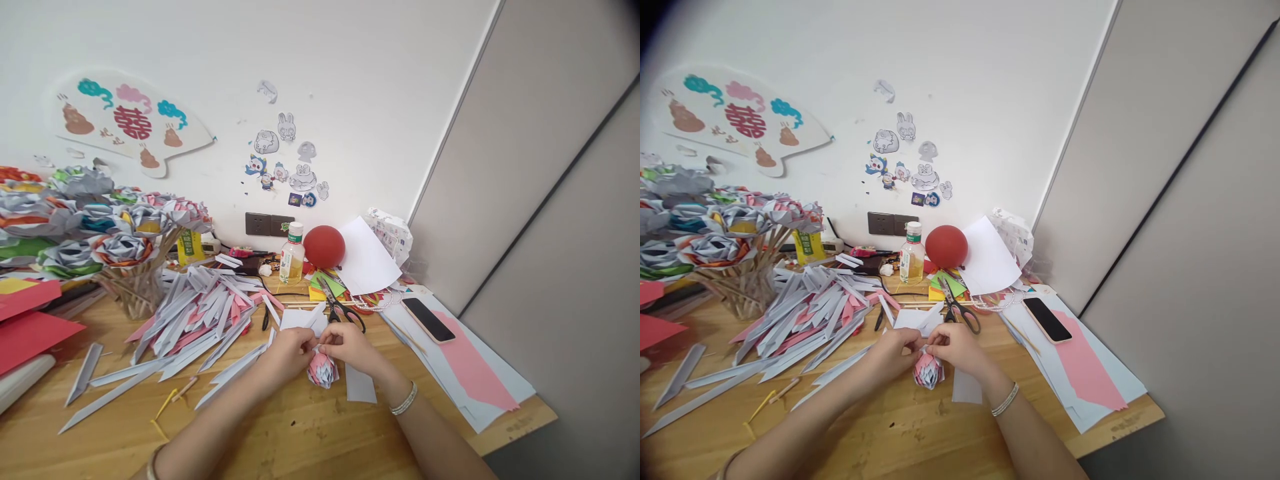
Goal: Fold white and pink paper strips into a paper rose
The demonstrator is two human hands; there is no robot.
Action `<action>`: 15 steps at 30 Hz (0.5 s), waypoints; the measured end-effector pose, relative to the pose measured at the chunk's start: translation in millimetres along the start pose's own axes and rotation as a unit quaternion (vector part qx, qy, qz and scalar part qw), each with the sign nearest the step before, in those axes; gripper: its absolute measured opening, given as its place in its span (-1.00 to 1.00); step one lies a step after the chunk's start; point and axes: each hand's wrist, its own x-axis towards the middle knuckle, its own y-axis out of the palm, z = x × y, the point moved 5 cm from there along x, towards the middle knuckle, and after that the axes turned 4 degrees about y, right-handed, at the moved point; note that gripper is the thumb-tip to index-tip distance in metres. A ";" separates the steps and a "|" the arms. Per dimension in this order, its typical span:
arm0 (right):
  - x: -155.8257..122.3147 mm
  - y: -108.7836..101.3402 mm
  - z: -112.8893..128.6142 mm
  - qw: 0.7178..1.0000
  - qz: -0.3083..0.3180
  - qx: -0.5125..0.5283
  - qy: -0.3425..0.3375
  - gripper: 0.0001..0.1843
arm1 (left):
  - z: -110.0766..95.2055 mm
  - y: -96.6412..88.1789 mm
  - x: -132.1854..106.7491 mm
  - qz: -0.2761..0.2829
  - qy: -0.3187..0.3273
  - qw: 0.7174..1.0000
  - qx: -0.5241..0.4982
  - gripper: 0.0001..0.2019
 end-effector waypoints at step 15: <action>-0.8 3.1 -4.9 0.925 -0.161 0.335 0.079 -0.71 | -7.8 4.7 -5.3 -0.160 0.067 0.982 -0.073 -0.35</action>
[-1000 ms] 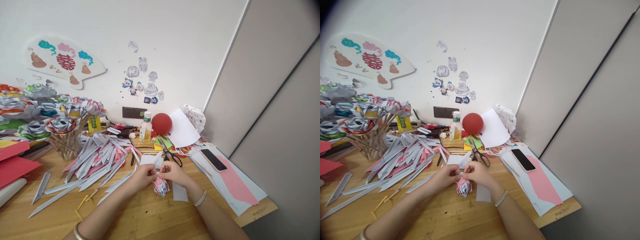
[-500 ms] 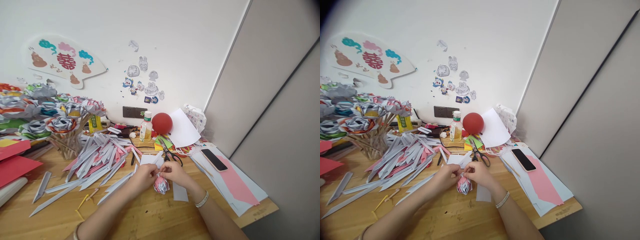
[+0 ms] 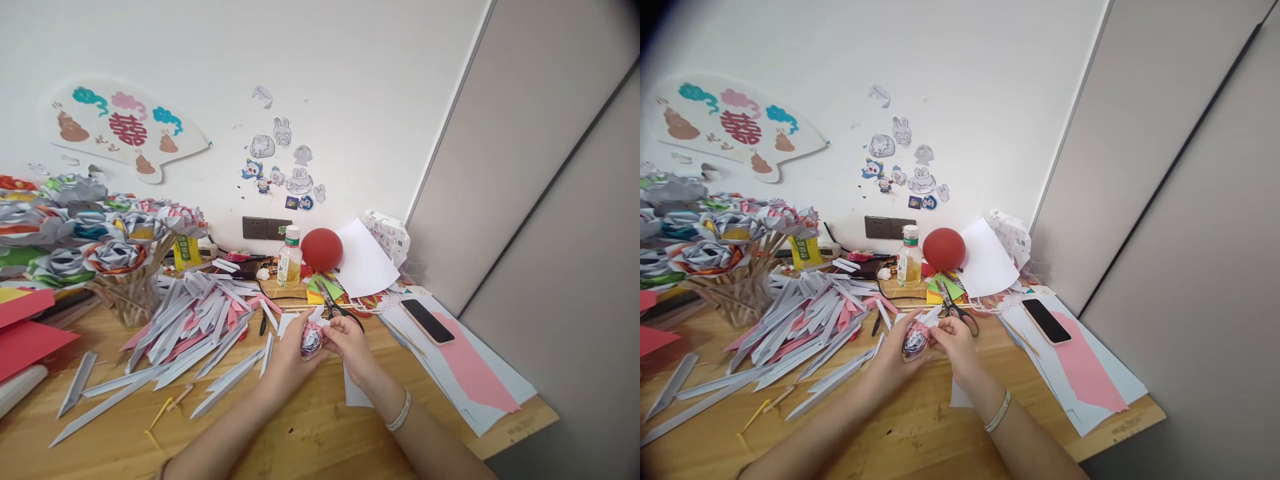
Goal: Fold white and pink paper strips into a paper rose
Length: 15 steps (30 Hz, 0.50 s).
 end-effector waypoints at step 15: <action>-11.8 14.2 9.4 0.978 0.197 0.000 0.067 -0.81 | -19.4 -20.4 -4.1 0.003 0.160 0.982 0.099 -0.51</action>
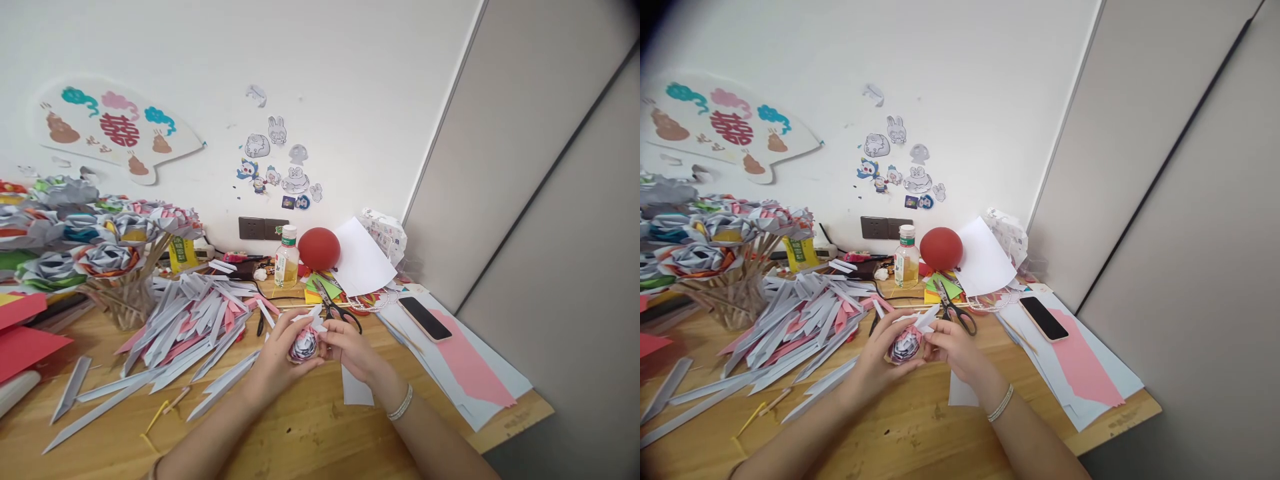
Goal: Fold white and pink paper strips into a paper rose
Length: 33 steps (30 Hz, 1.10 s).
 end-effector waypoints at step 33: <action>-1.8 -0.6 7.9 0.916 -0.187 -0.325 -0.146 -0.89 | -1.8 14.1 -2.2 0.022 0.018 0.997 0.075 -0.80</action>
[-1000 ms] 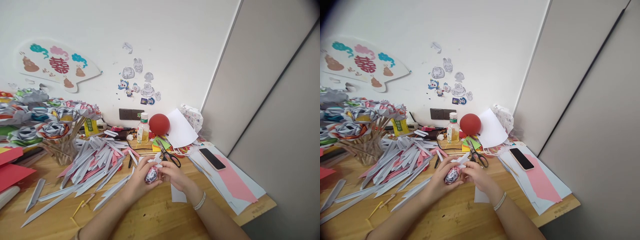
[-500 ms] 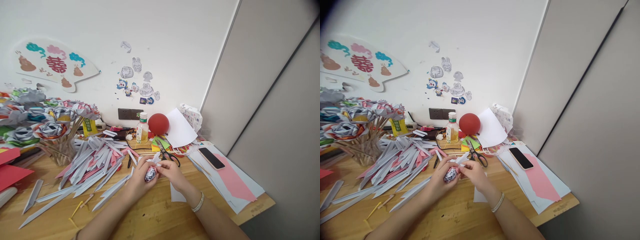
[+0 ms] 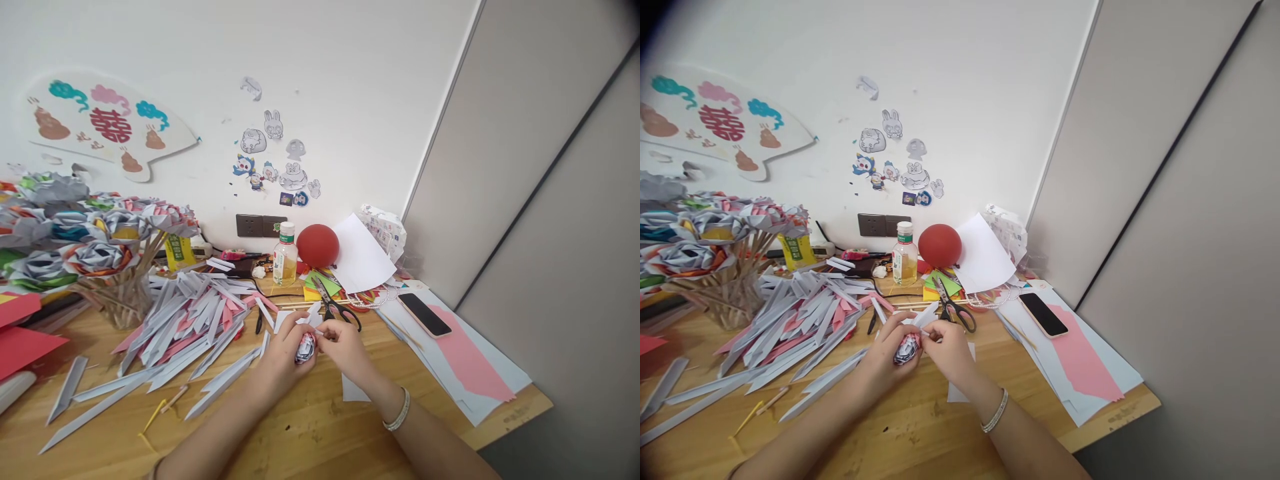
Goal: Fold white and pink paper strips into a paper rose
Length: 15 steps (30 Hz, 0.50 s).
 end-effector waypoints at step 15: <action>-18.0 -0.1 29.0 0.978 -0.074 -0.136 -0.140 -0.77 | 3.0 -4.3 2.6 -0.027 -0.008 1.000 -0.009 -0.76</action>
